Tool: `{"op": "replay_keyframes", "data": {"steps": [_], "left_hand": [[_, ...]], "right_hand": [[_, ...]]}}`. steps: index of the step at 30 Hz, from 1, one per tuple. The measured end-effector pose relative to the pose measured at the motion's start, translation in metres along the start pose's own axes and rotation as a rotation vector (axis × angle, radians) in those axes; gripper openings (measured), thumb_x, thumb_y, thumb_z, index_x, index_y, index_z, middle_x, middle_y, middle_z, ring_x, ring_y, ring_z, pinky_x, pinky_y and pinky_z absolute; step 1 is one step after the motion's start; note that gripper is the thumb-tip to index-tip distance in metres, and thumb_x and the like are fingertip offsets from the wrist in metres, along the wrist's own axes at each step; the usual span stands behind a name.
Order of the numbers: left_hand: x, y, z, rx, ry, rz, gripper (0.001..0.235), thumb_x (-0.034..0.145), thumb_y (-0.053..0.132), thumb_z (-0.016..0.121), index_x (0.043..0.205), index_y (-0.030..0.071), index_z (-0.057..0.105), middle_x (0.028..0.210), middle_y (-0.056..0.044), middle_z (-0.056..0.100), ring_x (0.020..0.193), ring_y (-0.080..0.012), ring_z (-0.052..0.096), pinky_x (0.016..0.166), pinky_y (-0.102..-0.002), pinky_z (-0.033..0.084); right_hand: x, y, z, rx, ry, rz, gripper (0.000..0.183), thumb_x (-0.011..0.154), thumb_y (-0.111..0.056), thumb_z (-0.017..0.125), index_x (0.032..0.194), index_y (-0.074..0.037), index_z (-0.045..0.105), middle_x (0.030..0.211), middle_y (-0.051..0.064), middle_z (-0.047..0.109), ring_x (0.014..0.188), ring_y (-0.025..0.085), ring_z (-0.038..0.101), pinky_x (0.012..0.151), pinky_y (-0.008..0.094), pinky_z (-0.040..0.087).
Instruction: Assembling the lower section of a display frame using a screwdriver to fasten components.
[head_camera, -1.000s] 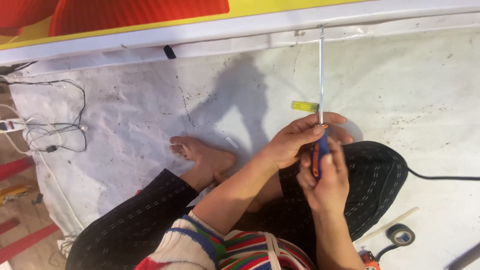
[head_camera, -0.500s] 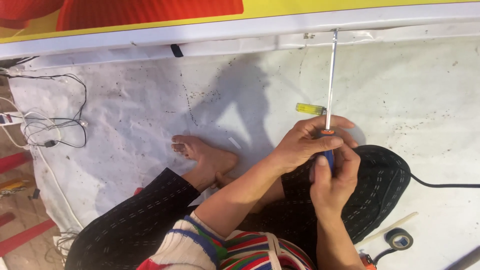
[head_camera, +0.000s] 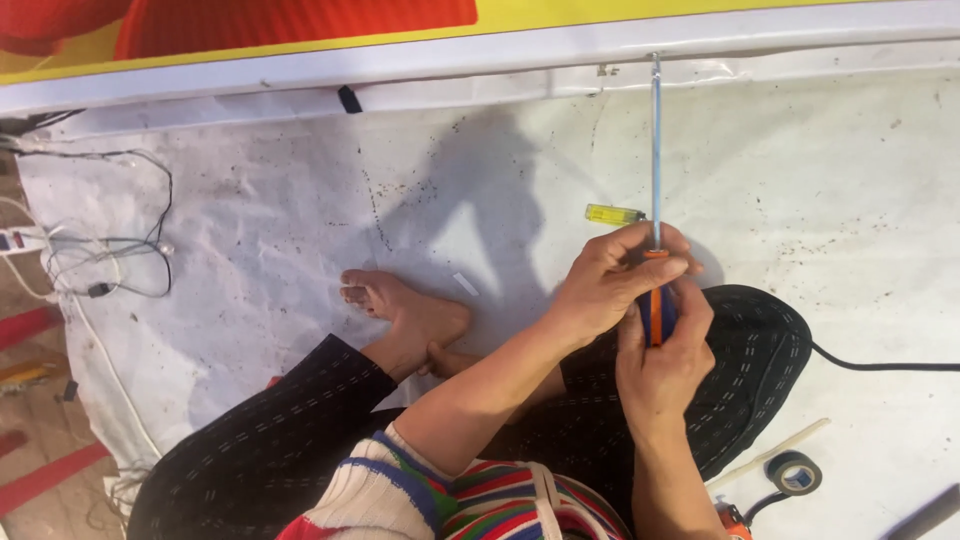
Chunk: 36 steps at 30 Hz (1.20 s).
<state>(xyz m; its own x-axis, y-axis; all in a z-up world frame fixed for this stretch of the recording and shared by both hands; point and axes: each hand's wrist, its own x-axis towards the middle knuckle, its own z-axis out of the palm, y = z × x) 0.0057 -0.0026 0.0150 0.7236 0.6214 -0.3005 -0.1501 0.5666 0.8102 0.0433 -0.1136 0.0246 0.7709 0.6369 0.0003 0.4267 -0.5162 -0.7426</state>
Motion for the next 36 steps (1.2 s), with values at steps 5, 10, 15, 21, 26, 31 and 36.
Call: {"op": "replay_keyframes", "data": {"steps": [5,10,15,21,26,31,36], "left_hand": [[-0.002,0.012,-0.01,0.0,-0.108,-0.022,0.031,0.102,0.02,0.071,0.132,0.013,0.065,0.109,-0.01,0.074,0.102,-0.0122,0.068,0.09,-0.025,0.053],[0.0,0.0,-0.02,0.007,-0.137,-0.031,0.039,0.102,0.016,0.069,0.139,0.01,0.062,0.116,-0.015,0.072,0.104,-0.0158,0.068,0.093,-0.028,0.055],[0.004,-0.004,-0.018,0.149,-0.032,0.035,0.034,0.097,0.018,0.075,0.129,0.013,0.068,0.107,-0.009,0.075,0.098,-0.0142,0.071,0.092,-0.03,0.056],[-0.004,0.013,-0.014,0.016,-0.115,-0.033,0.039,0.103,0.021,0.069,0.14,0.013,0.062,0.114,-0.009,0.074,0.104,-0.0153,0.071,0.1,-0.034,0.055],[0.002,0.004,-0.017,-0.071,-0.135,-0.036,0.032,0.104,0.018,0.064,0.134,0.009,0.063,0.11,-0.013,0.074,0.063,-0.0007,0.065,0.041,-0.008,0.045],[-0.001,0.002,-0.002,0.085,0.013,0.036,0.03,0.097,0.018,0.074,0.126,0.01,0.069,0.103,-0.009,0.075,0.101,-0.0154,0.071,0.094,-0.031,0.057],[-0.004,0.009,-0.008,-0.11,-0.092,-0.007,0.036,0.104,0.018,0.069,0.139,0.009,0.063,0.115,-0.012,0.074,0.109,-0.0164,0.072,0.099,-0.031,0.057]], "right_hand": [[0.003,0.02,0.01,1.396,-0.257,0.441,0.036,0.101,-0.022,0.058,0.135,-0.018,0.047,0.078,0.014,0.053,0.041,0.008,0.032,0.033,0.017,0.029],[0.01,0.018,0.006,1.526,-0.368,0.44,0.039,0.103,-0.029,0.053,0.137,-0.011,0.049,0.086,0.023,0.055,0.039,0.01,0.037,0.032,0.021,0.032],[0.002,0.002,0.003,0.085,-0.028,-0.001,0.06,0.09,-0.016,0.076,0.144,-0.003,0.052,0.117,0.026,0.069,0.098,0.048,0.07,0.08,0.055,0.057],[0.001,0.016,0.013,1.228,-0.263,0.374,0.035,0.1,-0.022,0.06,0.132,-0.009,0.051,0.074,0.012,0.054,0.037,0.009,0.041,0.031,0.021,0.036],[0.001,0.018,0.012,1.596,-0.371,0.454,0.04,0.103,-0.032,0.057,0.13,-0.005,0.046,0.085,0.023,0.058,0.036,0.009,0.038,0.03,0.021,0.034],[-0.014,0.015,0.005,-0.023,0.027,-0.102,0.059,0.086,-0.02,0.085,0.138,-0.008,0.06,0.119,0.015,0.064,0.107,0.036,0.067,0.092,0.045,0.054],[-0.009,0.017,0.014,0.529,0.012,0.039,0.05,0.099,-0.017,0.064,0.146,-0.003,0.049,0.112,0.018,0.061,0.076,0.021,0.052,0.065,0.034,0.045]]}}
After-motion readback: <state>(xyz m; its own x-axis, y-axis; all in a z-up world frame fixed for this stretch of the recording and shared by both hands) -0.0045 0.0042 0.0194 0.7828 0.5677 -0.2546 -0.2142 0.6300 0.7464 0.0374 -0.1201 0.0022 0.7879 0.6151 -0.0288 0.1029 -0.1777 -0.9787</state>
